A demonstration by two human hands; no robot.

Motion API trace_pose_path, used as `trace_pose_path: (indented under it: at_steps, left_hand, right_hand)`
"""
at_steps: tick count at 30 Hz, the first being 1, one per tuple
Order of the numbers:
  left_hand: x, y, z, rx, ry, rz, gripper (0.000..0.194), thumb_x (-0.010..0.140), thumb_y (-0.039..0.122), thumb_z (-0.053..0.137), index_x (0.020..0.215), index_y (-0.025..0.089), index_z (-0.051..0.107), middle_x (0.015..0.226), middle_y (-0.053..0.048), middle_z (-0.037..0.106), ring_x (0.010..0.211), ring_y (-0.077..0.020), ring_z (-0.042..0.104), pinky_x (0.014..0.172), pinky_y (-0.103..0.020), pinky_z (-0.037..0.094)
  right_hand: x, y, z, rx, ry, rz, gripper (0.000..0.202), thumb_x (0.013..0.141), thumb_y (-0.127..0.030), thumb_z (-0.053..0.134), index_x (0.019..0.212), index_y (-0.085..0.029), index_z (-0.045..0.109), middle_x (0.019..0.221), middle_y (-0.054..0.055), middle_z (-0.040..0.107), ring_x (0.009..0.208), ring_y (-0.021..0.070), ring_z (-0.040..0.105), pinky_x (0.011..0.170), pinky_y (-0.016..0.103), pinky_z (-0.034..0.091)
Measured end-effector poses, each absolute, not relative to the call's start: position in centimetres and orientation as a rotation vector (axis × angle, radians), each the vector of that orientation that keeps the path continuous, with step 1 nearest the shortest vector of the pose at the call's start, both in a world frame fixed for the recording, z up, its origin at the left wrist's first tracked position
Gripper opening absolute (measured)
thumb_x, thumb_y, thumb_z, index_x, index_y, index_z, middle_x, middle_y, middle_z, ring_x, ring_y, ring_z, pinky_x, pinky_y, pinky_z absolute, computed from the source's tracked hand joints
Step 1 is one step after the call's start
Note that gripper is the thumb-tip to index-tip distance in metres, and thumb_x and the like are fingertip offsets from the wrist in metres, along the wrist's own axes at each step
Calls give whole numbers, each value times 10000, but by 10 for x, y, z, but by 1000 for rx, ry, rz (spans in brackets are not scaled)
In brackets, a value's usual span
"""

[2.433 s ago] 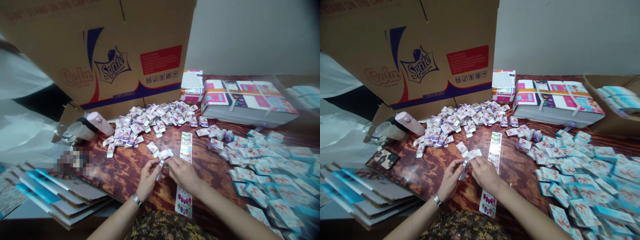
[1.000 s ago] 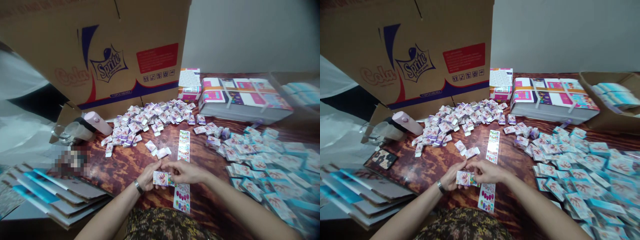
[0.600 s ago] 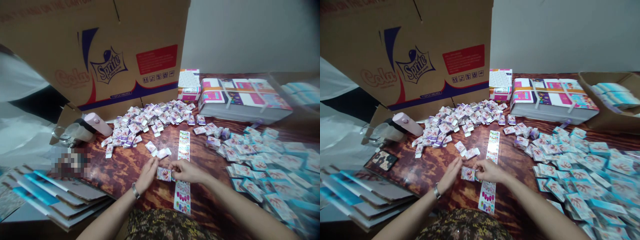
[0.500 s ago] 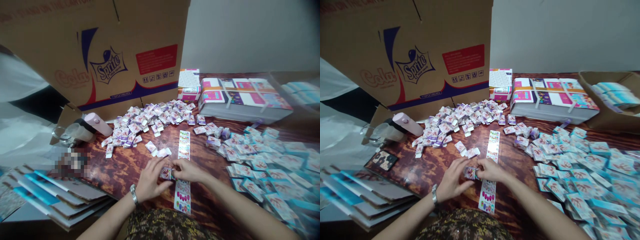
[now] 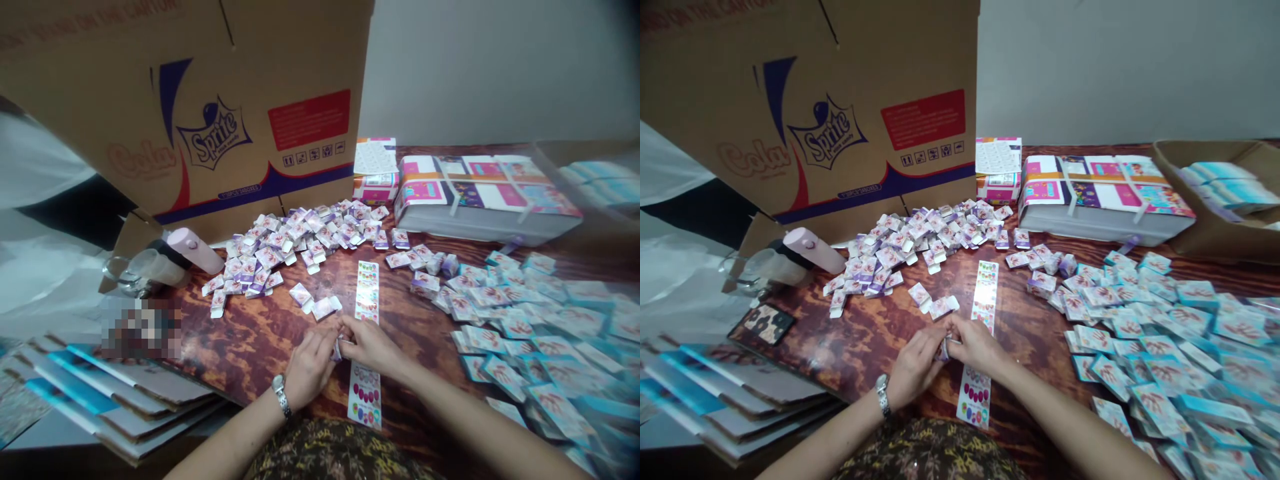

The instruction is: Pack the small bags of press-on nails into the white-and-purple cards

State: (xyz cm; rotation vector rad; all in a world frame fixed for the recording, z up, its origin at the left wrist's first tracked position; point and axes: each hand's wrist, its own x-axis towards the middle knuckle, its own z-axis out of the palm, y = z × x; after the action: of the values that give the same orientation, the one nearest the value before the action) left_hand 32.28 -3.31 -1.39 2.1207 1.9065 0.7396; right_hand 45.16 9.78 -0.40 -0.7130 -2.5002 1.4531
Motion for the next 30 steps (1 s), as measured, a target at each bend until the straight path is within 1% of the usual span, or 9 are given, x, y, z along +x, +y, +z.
trace_pose_path:
  at_steps: [2,5,7,10,15,20,23,30]
  left_hand:
    - [323,-33,-12,2083,1924,756,465,826,132,458,1281,125,363,1206,-140,513,1136,-233,456,947,-397,423]
    - [320,-33,-10,2020,1961,779,454,833,146,458,1279,146,372,1194,-125,521,1085,-230,482,919,-393,439]
    - [319,-33,-9,1990,1982,778,449,836,165,465,1276,150,379,1170,-124,535,1053,-232,498,895,-394,451]
    - [318,-33,-9,1975,2003,775,447,830,168,478,1268,151,392,1170,-123,534,1052,-233,496,892,-392,452]
    - [322,-33,-10,2027,1999,757,467,820,125,465,1278,143,381,1203,-123,513,1098,-233,467,941,-404,420]
    - [323,-33,-13,2072,1980,788,462,817,108,442,1274,123,377,1216,-136,504,1122,-240,457,942,-404,423]
    - [322,-35,-13,2064,1960,817,469,826,122,429,1288,118,352,1208,-145,507,1118,-240,464,935,-409,428]
    - [321,-34,-5,2006,1948,854,499,811,101,453,1296,136,342,1248,-134,485,1158,-223,433,975,-402,393]
  right_hand:
    - [454,97,-2,-700,-2438,1559,173,719,-127,508,869,-200,554,632,-49,538,567,107,485,527,204,342]
    - [459,98,-4,-603,-2274,1834,234,774,-180,513,1005,-215,532,744,-24,545,672,125,515,600,220,409]
    - [463,98,-7,-588,-2185,1913,245,790,-198,520,1034,-221,523,777,-15,532,707,129,515,630,233,428]
    - [466,97,-11,-630,-2119,1912,205,797,-196,522,1000,-217,532,751,-19,506,681,121,498,620,234,428]
    - [461,91,-13,-640,-2009,1950,190,775,-177,532,963,-204,523,744,-26,501,662,108,495,609,226,426]
    - [457,87,1,-648,-2159,1760,163,798,-163,498,954,-207,514,777,-13,560,675,116,548,629,242,436]
    - [456,86,7,-613,-2210,1703,130,808,-153,479,920,-207,515,771,-12,566,667,116,552,622,240,434]
    - [455,89,-6,-669,-1982,1824,143,778,-145,502,910,-201,505,779,-16,526,700,111,514,625,226,427]
